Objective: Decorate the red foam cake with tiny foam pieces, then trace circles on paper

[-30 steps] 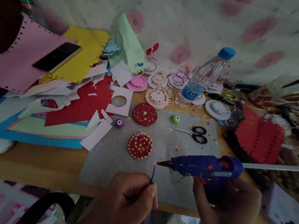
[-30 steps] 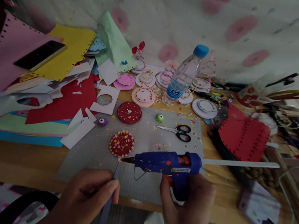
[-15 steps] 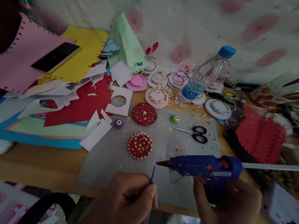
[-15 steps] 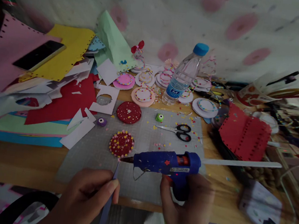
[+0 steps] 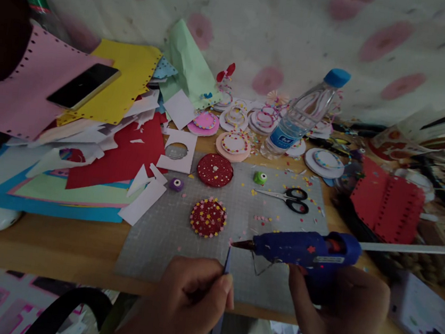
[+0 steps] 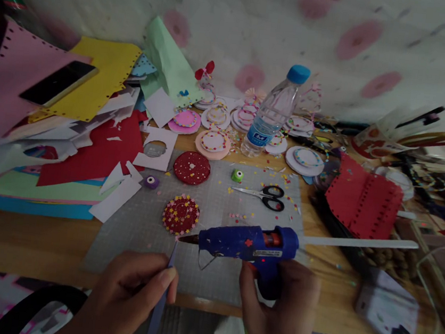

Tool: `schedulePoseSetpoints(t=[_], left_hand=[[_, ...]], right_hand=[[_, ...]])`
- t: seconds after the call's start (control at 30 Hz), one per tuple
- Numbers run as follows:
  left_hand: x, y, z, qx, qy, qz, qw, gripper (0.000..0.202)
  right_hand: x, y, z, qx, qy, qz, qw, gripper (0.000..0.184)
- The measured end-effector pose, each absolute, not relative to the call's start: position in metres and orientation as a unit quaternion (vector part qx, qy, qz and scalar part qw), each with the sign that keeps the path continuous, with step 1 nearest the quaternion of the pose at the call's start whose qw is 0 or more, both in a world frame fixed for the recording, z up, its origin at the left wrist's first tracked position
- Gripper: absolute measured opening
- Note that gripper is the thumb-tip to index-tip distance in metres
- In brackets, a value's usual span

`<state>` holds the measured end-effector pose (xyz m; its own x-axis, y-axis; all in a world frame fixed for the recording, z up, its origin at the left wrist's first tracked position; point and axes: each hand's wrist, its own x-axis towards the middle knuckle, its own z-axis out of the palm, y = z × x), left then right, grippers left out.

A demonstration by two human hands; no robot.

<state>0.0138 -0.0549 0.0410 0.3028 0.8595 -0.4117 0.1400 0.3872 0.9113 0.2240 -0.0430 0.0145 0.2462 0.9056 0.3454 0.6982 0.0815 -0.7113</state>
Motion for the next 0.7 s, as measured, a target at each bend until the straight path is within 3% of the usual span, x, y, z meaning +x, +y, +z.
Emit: schedulePoseSetpoints(t=[0.4, 0.7], left_hand=[[0.013, -0.058, 0.039, 0.484, 0.523, 0.275, 0.645, 0.034], [0.011, -0.057, 0.038, 0.496, 0.518, 0.279, 0.639, 0.035]], right_hand=[[0.229, -0.045, 0.008, -0.678, -0.585, 0.133, 0.425, 0.046], [0.229, -0.046, 0.009, -0.675, -0.579, 0.121, 0.441, 0.036]])
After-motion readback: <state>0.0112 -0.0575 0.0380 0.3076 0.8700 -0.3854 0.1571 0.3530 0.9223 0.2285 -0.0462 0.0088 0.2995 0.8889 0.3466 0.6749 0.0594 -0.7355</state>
